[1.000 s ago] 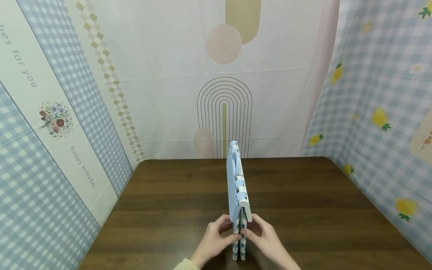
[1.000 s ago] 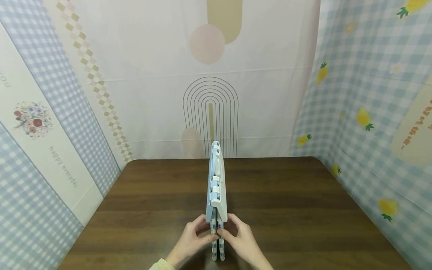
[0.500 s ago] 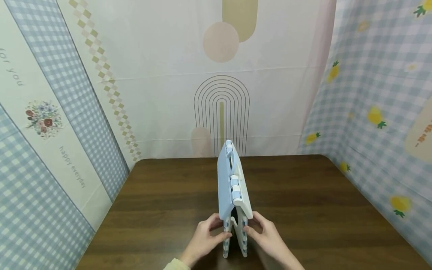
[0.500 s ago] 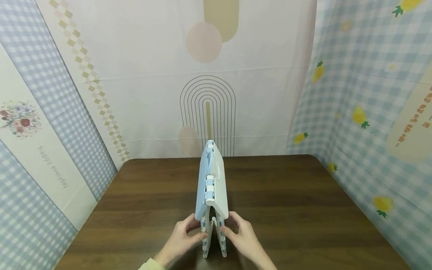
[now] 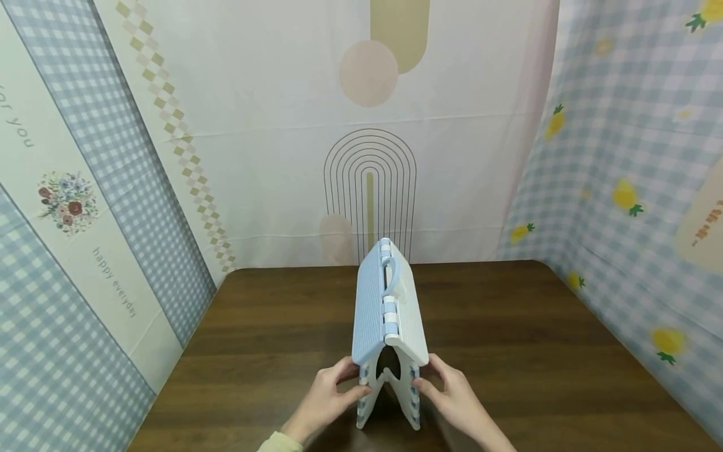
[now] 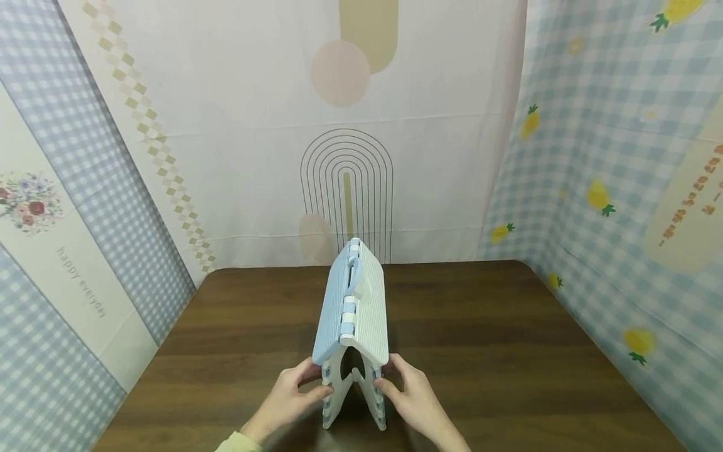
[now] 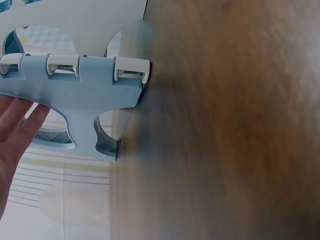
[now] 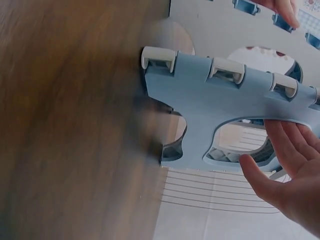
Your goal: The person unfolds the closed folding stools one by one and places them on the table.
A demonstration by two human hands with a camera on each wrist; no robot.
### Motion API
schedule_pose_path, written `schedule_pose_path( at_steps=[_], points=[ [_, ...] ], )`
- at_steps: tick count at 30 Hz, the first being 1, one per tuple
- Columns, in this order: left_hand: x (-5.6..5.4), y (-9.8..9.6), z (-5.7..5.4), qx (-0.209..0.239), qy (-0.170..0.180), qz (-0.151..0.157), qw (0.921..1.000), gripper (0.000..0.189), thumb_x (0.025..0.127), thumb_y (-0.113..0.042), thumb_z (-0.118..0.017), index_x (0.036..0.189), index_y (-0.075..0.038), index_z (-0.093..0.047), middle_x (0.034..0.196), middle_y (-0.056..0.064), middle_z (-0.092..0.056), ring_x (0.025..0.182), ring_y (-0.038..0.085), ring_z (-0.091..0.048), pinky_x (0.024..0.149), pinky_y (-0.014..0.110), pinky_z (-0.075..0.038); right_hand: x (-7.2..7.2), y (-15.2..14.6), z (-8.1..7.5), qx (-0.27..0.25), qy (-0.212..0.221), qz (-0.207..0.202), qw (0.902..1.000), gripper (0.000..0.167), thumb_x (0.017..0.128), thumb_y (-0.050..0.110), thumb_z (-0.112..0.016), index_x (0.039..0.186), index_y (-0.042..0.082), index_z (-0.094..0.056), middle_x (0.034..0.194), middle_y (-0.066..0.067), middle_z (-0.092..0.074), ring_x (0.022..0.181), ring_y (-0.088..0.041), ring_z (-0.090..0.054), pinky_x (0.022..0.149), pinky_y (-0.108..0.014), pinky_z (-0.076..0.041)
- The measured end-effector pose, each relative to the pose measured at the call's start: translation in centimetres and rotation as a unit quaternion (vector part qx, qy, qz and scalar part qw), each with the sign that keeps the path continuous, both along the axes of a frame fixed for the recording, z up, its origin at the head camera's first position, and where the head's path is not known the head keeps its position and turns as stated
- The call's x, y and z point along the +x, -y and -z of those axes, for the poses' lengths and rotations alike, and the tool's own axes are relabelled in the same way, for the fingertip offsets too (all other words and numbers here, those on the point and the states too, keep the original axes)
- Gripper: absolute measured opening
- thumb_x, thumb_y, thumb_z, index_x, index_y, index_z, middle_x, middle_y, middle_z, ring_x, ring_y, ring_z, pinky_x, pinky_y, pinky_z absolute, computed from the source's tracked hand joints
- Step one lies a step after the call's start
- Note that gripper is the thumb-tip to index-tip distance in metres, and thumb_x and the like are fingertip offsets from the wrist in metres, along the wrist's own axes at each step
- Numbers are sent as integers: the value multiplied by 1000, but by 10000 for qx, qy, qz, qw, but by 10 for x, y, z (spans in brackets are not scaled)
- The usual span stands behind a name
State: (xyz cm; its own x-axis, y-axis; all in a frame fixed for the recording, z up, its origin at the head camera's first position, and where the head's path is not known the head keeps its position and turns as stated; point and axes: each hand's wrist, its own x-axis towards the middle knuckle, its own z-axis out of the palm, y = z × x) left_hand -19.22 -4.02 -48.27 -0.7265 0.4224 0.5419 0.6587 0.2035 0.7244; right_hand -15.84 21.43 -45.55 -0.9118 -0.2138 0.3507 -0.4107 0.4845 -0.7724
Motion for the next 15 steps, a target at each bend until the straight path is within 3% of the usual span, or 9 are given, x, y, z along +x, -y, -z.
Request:
schedule_pose_path(
  at_steps=[6,12,15],
  points=[
    [0,4,1,-24,-64,-35,10000,36,85,-13,-73,118,-1,-61,104,16,-73,97,14,-71,84,32,-60,-2,-10,-1,184,-85,-155,9997,34,91,20,-66,121,5,-58,107,-11,-72,97,-5,-65,80,-28,-57],
    [-1,6,2,6,-140,-99,9999,36,85,-13,-74,117,-2,-62,105,16,-73,97,16,-71,83,35,-60,-7,-20,-3,314,-22,-284,9991,39,92,20,-66,126,2,-57,113,-12,-71,102,-4,-63,84,-39,-57],
    [-1,7,1,-53,-203,-110,9997,36,86,-14,-73,118,-2,-61,106,15,-73,96,17,-71,83,35,-60,-7,-23,-4,328,8,-306,9990,40,92,20,-66,126,2,-56,113,-13,-70,102,-3,-63,84,-36,-57]
  ],
)
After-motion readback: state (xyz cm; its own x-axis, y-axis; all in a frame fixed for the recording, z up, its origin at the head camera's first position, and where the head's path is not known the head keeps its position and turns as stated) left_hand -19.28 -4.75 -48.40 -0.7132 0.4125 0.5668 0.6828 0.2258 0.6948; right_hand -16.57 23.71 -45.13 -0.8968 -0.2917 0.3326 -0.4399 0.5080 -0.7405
